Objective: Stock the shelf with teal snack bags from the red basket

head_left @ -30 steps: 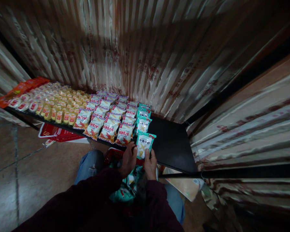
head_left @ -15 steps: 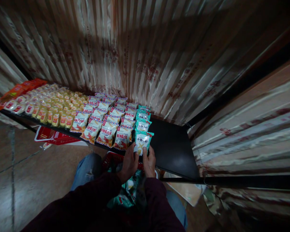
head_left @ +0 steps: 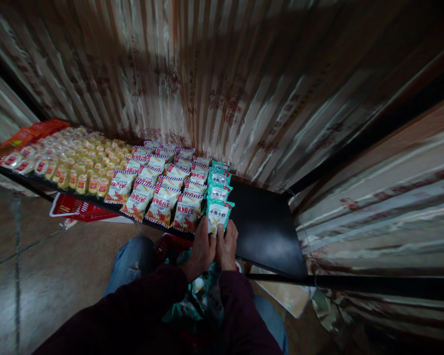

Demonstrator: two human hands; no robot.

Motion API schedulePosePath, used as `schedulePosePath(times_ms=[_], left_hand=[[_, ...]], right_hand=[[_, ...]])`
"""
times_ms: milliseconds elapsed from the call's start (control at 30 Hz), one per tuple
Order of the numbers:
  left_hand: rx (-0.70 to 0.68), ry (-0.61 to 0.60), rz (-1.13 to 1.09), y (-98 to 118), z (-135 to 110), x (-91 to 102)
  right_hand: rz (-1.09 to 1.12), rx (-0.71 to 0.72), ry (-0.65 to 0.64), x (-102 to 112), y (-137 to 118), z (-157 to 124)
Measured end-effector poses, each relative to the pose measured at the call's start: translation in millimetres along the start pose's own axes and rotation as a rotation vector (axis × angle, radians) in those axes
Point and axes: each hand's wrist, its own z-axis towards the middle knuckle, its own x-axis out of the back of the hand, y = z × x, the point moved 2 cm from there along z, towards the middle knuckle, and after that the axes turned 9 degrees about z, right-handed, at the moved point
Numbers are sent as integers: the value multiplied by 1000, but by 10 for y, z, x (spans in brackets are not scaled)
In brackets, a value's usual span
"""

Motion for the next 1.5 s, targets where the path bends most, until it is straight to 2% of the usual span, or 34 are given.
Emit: schedulePosePath(times_ms=[267, 433, 600, 800, 967, 1133, 1500], left_hand=[[-32, -16, 48, -4, 17, -15], [-58, -7, 72, -31, 10, -34], [-109, 42, 195, -55, 13, -101], [-282, 112, 347, 45, 45, -67], [-358, 48, 329, 98, 87, -31], [-352, -8, 342, 119, 137, -39], [-363, 11, 317, 78, 221, -35]], right_hand=[[11, -54, -41, -34, 12, 66], [46, -135, -57, -13, -15, 59], [78, -209, -52, -4, -98, 68], [116, -225, -29, -7, -173, 66], [123, -276, -17, 22, -190, 116], [144, -272, -5, 48, -167, 248], [249, -235, -114, -11, -258, 369]])
